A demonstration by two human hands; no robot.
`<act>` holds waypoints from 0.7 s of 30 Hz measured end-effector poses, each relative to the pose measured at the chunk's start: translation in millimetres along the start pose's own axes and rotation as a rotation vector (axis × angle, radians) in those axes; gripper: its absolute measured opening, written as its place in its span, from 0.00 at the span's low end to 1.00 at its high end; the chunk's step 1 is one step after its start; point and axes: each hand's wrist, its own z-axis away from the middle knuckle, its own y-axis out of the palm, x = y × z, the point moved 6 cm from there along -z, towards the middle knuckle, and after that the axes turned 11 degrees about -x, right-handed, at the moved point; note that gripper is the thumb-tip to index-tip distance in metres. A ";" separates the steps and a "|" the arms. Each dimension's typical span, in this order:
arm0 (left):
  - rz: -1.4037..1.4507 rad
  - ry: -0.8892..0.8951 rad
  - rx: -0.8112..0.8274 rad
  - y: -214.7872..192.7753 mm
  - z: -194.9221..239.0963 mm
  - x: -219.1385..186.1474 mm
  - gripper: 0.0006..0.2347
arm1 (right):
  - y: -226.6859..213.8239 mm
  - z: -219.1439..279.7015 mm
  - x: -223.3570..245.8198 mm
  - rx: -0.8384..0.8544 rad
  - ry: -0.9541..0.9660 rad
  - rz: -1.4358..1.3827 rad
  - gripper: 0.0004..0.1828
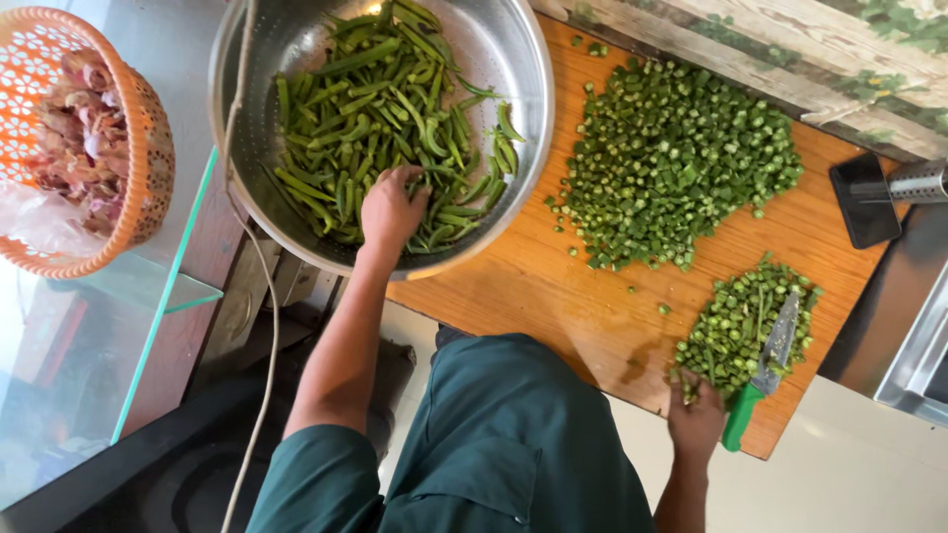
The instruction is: The person picks up green beans from a metal colander, trims the ends by hand, and places the trimmed beans onto a wooden cutting board next to a pile of chopped vegetables.
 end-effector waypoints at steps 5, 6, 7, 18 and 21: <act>-0.310 0.123 0.056 39.5 -25.8 20.1 0.17 | 18.0 21.5 40.3 0.151 0.104 0.013 0.16; -0.335 0.134 0.071 50.7 -26.9 18.5 0.17 | 19.4 27.6 41.2 0.204 0.166 0.054 0.16; -0.315 0.132 0.134 63.3 -27.3 17.8 0.14 | 20.0 29.7 46.6 0.191 0.147 0.045 0.16; -0.404 0.413 0.620 139.2 11.5 -14.3 0.12 | 22.4 59.1 64.4 0.159 0.141 0.062 0.16; -0.350 0.459 0.671 132.8 11.6 -12.7 0.10 | 25.8 57.4 84.0 0.119 0.014 0.011 0.15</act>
